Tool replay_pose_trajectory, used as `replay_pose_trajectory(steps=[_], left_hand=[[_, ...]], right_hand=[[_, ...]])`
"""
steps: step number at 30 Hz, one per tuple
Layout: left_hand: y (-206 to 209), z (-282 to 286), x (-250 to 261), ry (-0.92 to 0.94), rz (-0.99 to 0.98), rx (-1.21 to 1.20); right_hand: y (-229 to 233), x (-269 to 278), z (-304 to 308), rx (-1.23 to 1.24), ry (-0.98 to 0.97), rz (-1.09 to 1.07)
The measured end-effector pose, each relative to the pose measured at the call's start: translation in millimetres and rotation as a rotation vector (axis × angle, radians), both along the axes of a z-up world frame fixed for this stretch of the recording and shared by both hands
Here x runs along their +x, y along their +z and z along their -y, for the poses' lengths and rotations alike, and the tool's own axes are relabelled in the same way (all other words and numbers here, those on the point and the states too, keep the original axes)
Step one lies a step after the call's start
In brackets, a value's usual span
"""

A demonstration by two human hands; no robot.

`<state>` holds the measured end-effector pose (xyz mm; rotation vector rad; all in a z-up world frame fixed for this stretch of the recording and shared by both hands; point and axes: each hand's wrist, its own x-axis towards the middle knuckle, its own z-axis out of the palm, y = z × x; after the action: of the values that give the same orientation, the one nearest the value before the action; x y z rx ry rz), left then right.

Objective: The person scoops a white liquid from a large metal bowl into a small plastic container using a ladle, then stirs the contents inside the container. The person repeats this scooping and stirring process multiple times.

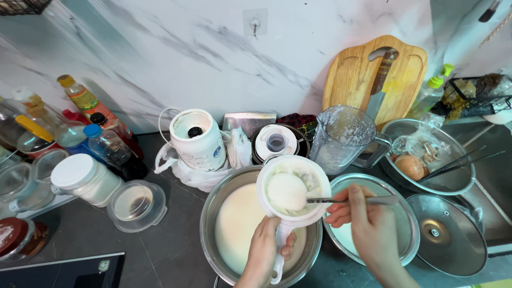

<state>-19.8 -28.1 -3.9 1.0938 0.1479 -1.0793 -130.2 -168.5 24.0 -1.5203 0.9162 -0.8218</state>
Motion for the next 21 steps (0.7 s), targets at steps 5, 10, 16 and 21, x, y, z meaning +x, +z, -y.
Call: replay_pose_trajectory(steps=[5,10,16,21], left_hand=[[13,1,-3,-0.038,0.029,-0.006],[20,6,-6,-0.009,-0.081,-0.155],[28,16,-5,-0.070,-0.112,-0.116],[46,25,-10,-0.136,-0.021,-0.148]], right_hand=[[43,-3,-2,-0.094,-0.029,-0.113],[55,-8,15,-0.098,-0.013,0.019],[83,-15,29,-0.191,-0.028,0.084],[112,-18,36,-0.292,-0.094,0.077]])
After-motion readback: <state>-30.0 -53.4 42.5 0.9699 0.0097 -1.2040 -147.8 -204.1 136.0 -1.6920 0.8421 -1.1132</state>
